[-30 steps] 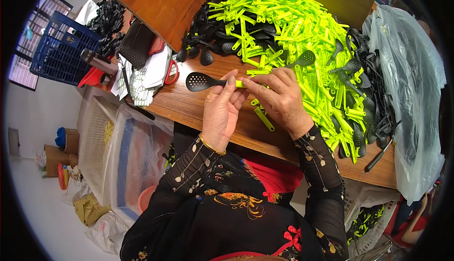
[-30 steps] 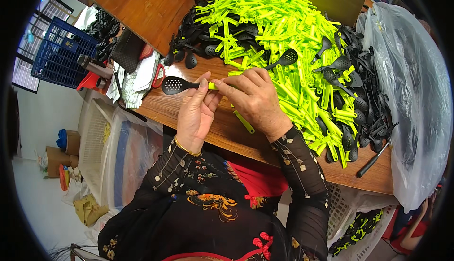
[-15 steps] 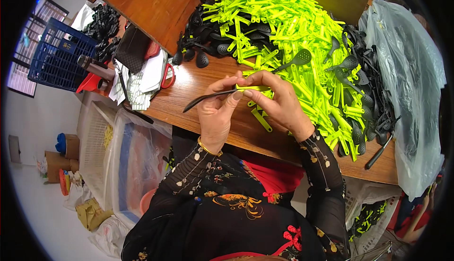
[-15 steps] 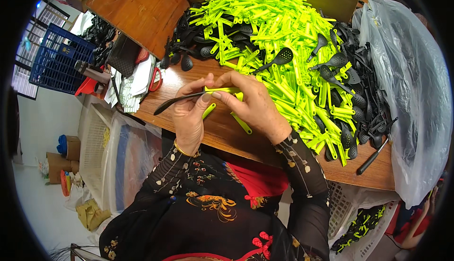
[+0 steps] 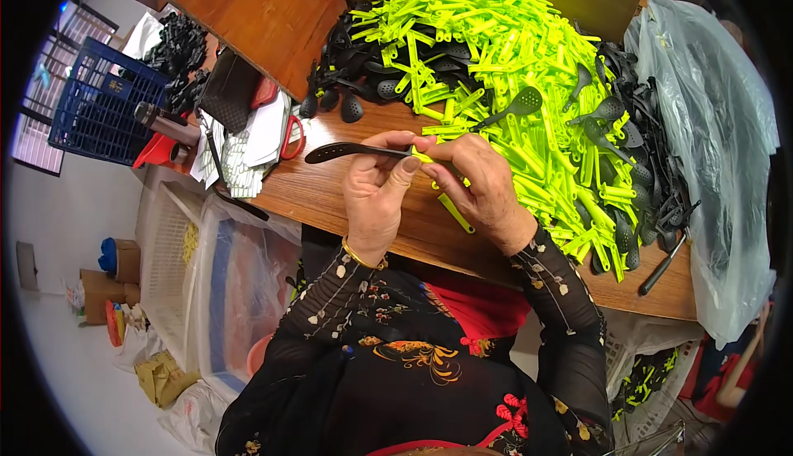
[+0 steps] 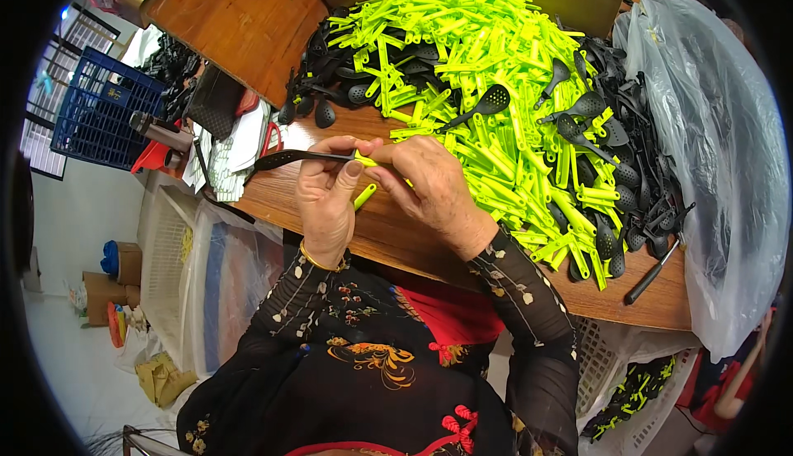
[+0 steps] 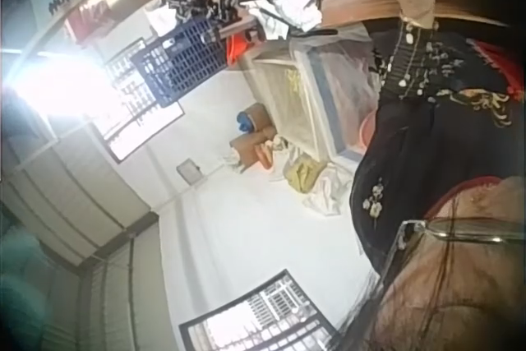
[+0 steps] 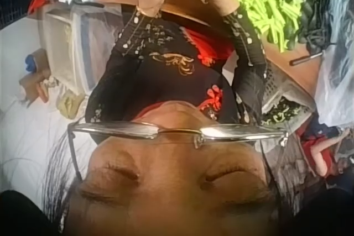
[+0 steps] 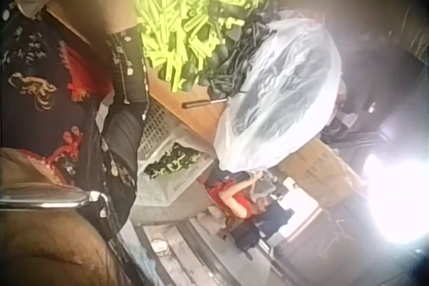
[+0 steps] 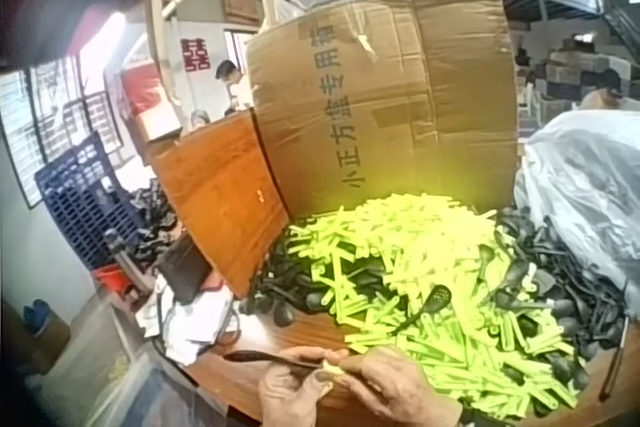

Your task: The person assembles small black plastic bases and yellow plastic tubes into assembled parts at a factory workbench, using a small hammer and pliers.

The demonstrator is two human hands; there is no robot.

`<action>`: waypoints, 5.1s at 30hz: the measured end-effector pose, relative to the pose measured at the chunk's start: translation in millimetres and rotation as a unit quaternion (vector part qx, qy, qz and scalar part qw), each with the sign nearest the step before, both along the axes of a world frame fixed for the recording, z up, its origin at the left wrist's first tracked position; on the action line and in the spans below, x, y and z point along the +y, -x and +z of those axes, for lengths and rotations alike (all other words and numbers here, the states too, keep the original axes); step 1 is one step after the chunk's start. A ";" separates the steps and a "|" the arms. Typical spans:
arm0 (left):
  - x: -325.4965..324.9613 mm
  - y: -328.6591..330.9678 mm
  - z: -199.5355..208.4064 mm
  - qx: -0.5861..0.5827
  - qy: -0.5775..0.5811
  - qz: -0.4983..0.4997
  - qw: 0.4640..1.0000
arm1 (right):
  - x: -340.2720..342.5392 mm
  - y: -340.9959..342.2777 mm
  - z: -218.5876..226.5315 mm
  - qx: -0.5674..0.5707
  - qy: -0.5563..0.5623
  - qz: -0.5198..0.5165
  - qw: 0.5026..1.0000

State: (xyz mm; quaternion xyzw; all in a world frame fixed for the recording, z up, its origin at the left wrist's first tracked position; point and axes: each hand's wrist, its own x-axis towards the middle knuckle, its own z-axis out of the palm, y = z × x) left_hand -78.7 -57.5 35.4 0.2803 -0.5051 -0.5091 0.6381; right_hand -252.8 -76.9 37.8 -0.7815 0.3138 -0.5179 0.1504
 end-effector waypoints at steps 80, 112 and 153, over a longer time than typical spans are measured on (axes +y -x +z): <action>33.3 -218.2 17.9 -0.380 -0.366 -0.208 0.824 | -44.8 18.8 -52.5 0.257 -0.045 -0.149 0.954; -3.2 -66.9 -37.3 -0.284 -0.080 -0.015 0.955 | -26.4 24.0 -24.8 0.067 -0.105 -0.039 0.991; -7.1 -30.5 -25.7 -0.197 0.054 0.230 0.952 | -17.2 23.9 -10.9 0.095 0.034 -0.011 0.995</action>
